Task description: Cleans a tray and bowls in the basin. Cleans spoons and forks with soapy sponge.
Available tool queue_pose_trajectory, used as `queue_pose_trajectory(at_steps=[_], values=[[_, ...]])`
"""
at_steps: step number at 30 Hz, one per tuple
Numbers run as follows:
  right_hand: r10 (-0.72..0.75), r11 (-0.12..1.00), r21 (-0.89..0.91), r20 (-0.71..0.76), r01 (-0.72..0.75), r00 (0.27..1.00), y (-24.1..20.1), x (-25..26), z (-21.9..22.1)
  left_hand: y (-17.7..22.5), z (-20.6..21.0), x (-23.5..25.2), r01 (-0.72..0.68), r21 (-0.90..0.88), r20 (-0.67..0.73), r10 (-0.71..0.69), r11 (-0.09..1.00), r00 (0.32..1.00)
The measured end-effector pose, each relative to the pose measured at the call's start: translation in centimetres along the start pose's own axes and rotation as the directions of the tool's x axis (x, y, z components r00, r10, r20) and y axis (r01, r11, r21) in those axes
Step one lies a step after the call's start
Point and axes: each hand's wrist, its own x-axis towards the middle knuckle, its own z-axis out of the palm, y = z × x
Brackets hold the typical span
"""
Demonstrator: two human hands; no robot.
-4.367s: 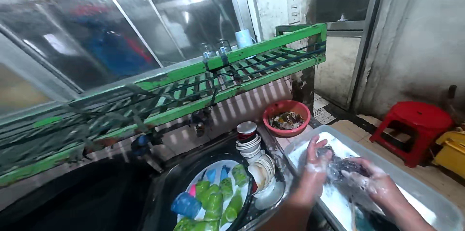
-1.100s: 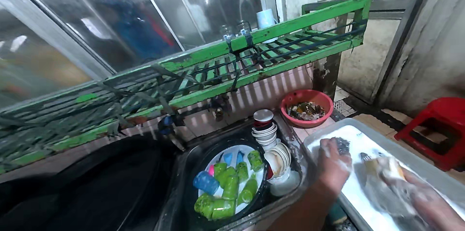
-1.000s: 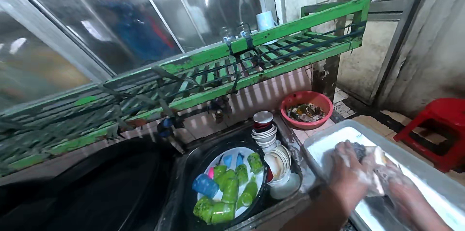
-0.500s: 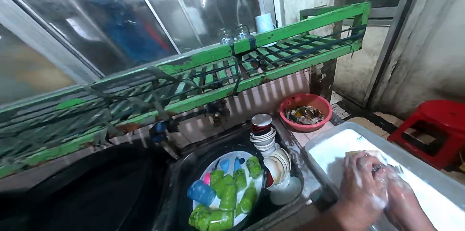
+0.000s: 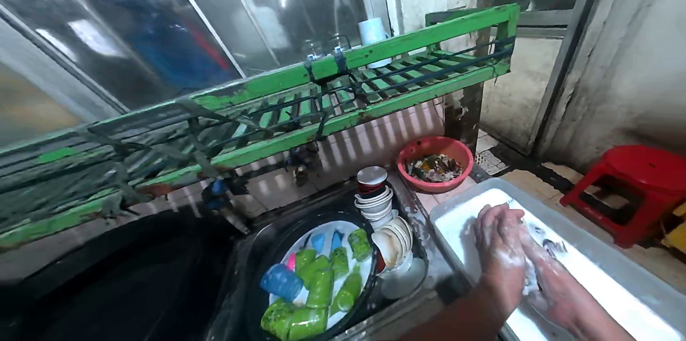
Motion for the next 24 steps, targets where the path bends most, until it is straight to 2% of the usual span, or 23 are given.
queue_pose_trajectory(at_steps=[1,3,5,6,8,10,12,13,14,16,17,18,19,21,22,24], values=[[0.035,0.999,-0.001,0.004,-0.035,0.999,-0.3,0.4,-0.7,0.7,0.4,0.0,0.088,-0.086,0.028,-0.085,0.992,0.996],[0.063,0.994,-0.092,0.049,-0.059,0.997,-1.4,1.8,-3.0,1.7,1.1,0.5,0.187,-0.216,0.089,-0.172,0.958,0.981],[0.032,0.936,-0.353,0.041,-0.016,0.999,-3.5,3.2,-5.1,2.3,1.2,0.8,0.246,-0.242,0.151,-0.214,0.939,0.965],[0.017,0.878,-0.479,0.033,0.001,0.999,-4.6,4.0,-6.1,2.5,1.2,0.8,0.312,-0.221,0.153,-0.283,0.924,0.947],[-0.010,0.723,-0.691,0.000,0.007,1.000,-6.5,5.3,-8.3,1.5,1.3,0.6,0.432,-0.094,0.115,-0.421,0.897,0.900],[-0.034,0.533,-0.845,0.027,0.041,0.999,-7.7,6.0,-10.6,-0.3,1.4,-0.7,0.599,0.106,0.108,-0.609,0.793,0.786],[-0.044,0.384,-0.912,0.139,0.145,0.989,-7.9,6.1,-12.9,-1.1,2.1,-2.3,0.658,0.375,0.141,-0.741,0.653,0.656],[-0.024,0.324,-0.920,0.225,0.220,0.974,-7.7,5.7,-13.9,-0.8,2.8,-2.6,0.647,0.508,0.146,-0.797,0.568,0.585],[0.017,0.278,-0.909,0.327,0.310,0.945,-7.5,5.1,-14.8,-0.3,3.6,-2.7,0.629,0.593,0.126,-0.830,0.502,0.544],[0.137,0.188,-0.834,0.545,0.519,0.827,-6.7,4.2,-16.7,0.5,5.1,-2.9,0.587,0.680,0.074,-0.838,0.440,0.541],[0.197,0.146,-0.791,0.612,0.594,0.766,-6.6,3.5,-17.3,0.5,5.9,-3.1,0.575,0.699,0.041,-0.826,0.426,0.563],[0.246,0.116,-0.779,0.623,0.616,0.742,-7.0,2.4,-17.4,-0.5,7.0,-3.4,0.553,0.720,-0.002,-0.796,0.419,0.605],[0.256,0.109,-0.795,0.602,0.596,0.756,-7.4,1.6,-17.7,-1.5,8.2,-3.6,0.535,0.727,-0.030,-0.758,0.430,0.651],[0.121,0.155,-0.813,0.579,0.561,0.806,-7.2,1.0,-18.4,-2.3,10.7,-3.6,0.514,0.728,-0.040,-0.720,0.453,0.692],[-0.008,0.210,-0.801,0.572,0.560,0.820,-6.8,1.2,-18.8,-2.0,12.0,-3.4,0.522,0.725,-0.039,-0.730,0.449,0.682],[-0.192,0.351,-0.794,0.457,0.496,0.868,-6.1,1.7,-19.4,-1.4,14.4,-3.1,0.558,0.722,-0.095,-0.740,0.409,0.666]])
